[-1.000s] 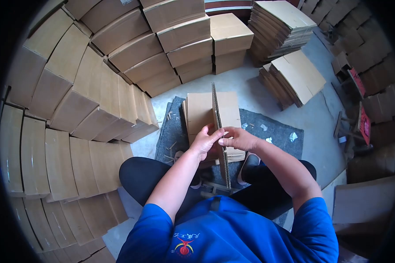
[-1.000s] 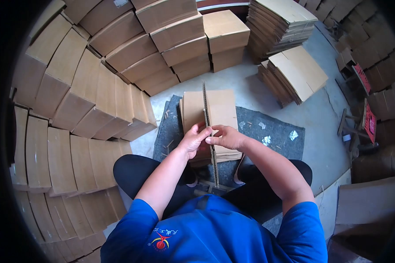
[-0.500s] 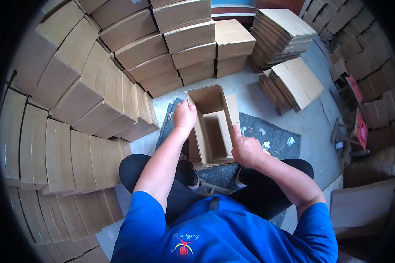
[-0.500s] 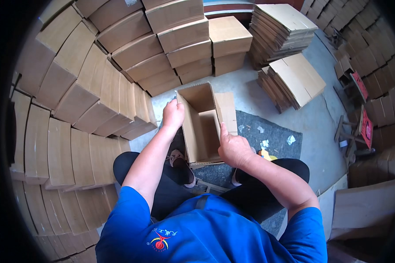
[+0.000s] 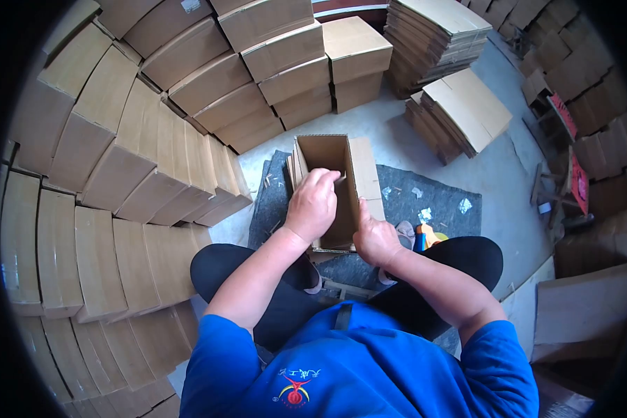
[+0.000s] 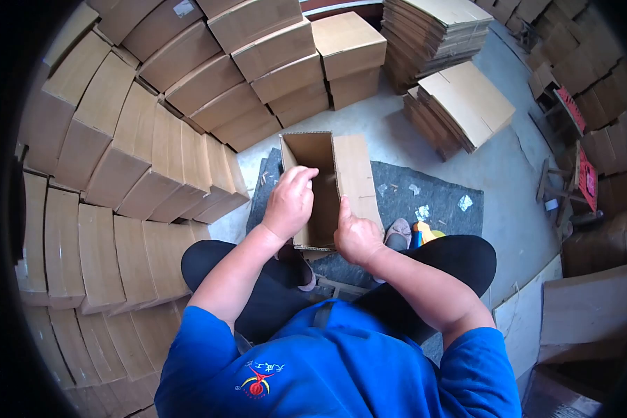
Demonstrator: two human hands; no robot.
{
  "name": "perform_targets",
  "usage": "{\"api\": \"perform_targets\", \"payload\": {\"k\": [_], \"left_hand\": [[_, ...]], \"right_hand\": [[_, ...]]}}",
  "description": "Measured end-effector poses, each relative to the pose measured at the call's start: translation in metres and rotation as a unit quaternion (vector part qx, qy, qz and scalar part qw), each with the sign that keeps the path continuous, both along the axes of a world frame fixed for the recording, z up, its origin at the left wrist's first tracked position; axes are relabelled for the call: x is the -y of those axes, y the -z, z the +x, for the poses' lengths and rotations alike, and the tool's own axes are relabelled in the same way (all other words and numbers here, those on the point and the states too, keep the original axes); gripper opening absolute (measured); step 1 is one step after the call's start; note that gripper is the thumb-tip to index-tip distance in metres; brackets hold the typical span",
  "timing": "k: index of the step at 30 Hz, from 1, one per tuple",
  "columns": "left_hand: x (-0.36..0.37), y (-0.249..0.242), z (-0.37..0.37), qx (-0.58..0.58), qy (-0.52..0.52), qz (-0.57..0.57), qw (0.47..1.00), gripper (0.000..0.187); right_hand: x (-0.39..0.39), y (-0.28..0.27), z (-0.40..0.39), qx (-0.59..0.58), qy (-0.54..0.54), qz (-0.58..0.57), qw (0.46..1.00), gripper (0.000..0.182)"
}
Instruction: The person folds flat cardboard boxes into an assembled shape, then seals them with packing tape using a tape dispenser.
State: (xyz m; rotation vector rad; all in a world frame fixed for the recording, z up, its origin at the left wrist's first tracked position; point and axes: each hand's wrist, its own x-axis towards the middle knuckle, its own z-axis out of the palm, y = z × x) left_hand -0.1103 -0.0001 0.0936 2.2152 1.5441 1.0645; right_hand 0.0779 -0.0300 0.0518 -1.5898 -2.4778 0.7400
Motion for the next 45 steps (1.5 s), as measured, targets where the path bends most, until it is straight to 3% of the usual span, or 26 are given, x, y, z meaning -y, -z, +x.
{"api": "perform_targets", "payload": {"k": [3,4,7,13,14,18,19,21,22,26,27,29,30,32,34,38,41,43,45], "left_hand": [[0.075,-0.003,0.027,-0.006,0.056,-0.196,0.979,0.031],[0.087,0.004,0.028,-0.111,0.048,-0.225,0.967,0.027],[0.098,0.014,0.029,-0.195,0.032,-0.145,0.969,0.021],[0.062,0.025,0.049,-0.25,-0.058,-0.183,0.949,0.02],[0.052,0.024,0.05,-0.28,-0.06,-0.253,0.924,0.022],[0.03,0.053,0.043,-0.36,-0.032,-0.348,0.865,0.033],[0.029,0.055,0.042,-0.361,-0.034,-0.348,0.865,0.033],[0.027,0.056,0.043,-0.396,0.006,-0.391,0.831,0.035],[0.027,0.056,0.045,-0.4,0.009,-0.383,0.833,0.036],[-0.007,0.042,0.046,-0.393,0.039,-0.408,0.823,0.035],[-0.017,0.02,0.046,-0.364,0.025,-0.382,0.849,0.036],[-0.042,0.013,0.043,-0.227,-0.046,-0.168,0.958,0.04],[-0.058,0.008,0.043,-0.174,-0.081,-0.064,0.979,0.05],[-0.095,0.01,0.039,-0.155,-0.098,0.02,0.983,0.07],[-0.111,0.019,0.035,-0.197,-0.131,-0.059,0.97,0.081],[-0.088,0.031,0.035,-0.292,-0.101,-0.172,0.935,0.077],[-0.058,0.074,0.031,-0.379,-0.063,-0.234,0.893,0.087],[-0.064,0.07,0.027,-0.433,-0.068,-0.291,0.85,0.089],[-0.073,0.064,0.031,-0.427,-0.055,-0.34,0.836,0.082]], "right_hand": [[-0.001,-0.001,-0.001,-0.019,0.017,-0.006,1.0,0.079],[-0.003,-0.003,0.0,-0.021,0.017,-0.005,1.0,0.079],[-0.003,0.002,0.005,-0.051,0.038,0.001,0.998,0.075],[-0.006,0.0,0.011,-0.083,0.073,0.018,0.994,0.07],[-0.005,0.0,0.012,-0.097,0.062,0.038,0.993,0.071],[0.001,-0.01,0.008,-0.025,-0.005,0.067,0.997,0.039],[0.0,-0.009,0.008,-0.026,-0.006,0.067,0.997,0.039],[-0.002,-0.007,0.007,0.095,-0.056,0.021,0.994,0.032],[-0.002,-0.006,0.007,0.103,-0.04,0.024,0.994,0.023],[-0.011,-0.005,0.005,0.123,-0.012,0.022,0.992,0.019],[-0.012,-0.004,0.005,0.129,-0.016,0.031,0.991,0.015],[-0.013,-0.005,0.003,0.132,-0.019,0.036,0.99,0.013],[-0.012,-0.007,0.001,0.129,-0.016,0.032,0.991,0.012],[-0.013,0.0,0.001,0.118,-0.003,0.035,0.992,0.017],[-0.015,-0.001,0.0,0.107,-0.004,0.028,0.994,0.017],[-0.016,0.001,0.001,0.091,0.014,0.028,0.995,0.016],[-0.016,0.0,0.0,0.09,0.005,0.044,0.995,0.014],[-0.014,-0.006,-0.009,0.107,-0.015,0.008,0.994,0.015],[-0.014,-0.007,-0.014,0.134,0.005,0.074,0.988,0.023]]}}
